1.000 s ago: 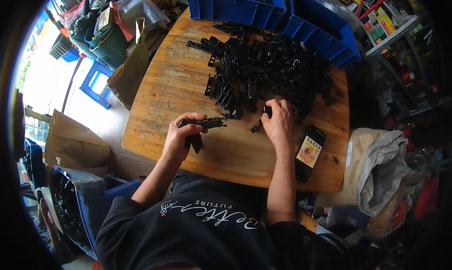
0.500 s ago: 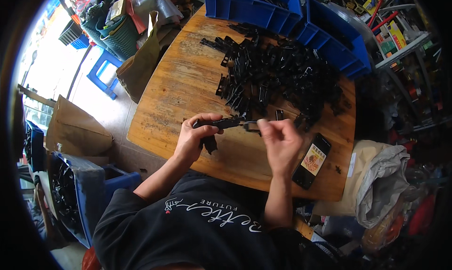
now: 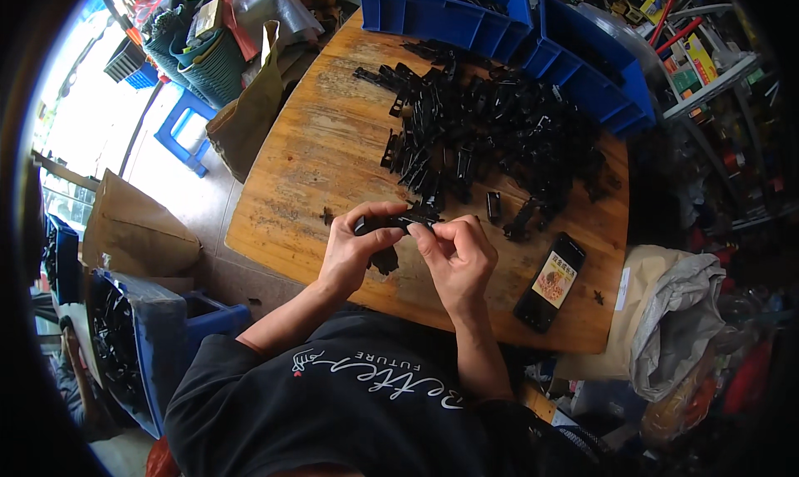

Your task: Assembling small black plastic mechanical components by hand at a workbench.

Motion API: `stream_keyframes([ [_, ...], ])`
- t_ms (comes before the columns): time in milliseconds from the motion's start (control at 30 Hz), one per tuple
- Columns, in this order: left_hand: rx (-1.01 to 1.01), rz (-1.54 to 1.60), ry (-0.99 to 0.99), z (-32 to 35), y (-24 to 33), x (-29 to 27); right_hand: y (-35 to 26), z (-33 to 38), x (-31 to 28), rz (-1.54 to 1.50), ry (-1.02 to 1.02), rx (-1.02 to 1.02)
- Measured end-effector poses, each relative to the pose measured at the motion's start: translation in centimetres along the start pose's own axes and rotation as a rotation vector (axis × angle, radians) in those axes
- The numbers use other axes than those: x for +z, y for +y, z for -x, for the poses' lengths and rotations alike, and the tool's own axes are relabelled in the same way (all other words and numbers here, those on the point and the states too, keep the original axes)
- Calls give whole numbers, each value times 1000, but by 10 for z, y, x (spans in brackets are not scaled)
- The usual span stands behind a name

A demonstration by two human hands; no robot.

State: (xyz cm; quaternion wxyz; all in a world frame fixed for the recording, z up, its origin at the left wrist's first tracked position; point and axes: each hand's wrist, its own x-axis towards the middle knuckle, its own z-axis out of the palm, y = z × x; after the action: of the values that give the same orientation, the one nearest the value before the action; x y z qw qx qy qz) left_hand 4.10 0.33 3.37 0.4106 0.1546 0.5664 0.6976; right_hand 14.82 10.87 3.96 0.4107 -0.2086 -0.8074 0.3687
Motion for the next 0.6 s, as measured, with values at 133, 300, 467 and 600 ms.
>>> stream_keyframes([
  [133,-20,66,30,1,2,-3,2,0,-1,-45,-27,174],
  [300,-77,235,-67,-8,-6,-10,17,10,-6,-677,-391,505],
  [467,-33,146,-83,-9,-4,-16,18,9,-6,-663,-447,493],
  [600,150,-200,-76,-10,6,-12,17,13,9,-1057,-376,612],
])
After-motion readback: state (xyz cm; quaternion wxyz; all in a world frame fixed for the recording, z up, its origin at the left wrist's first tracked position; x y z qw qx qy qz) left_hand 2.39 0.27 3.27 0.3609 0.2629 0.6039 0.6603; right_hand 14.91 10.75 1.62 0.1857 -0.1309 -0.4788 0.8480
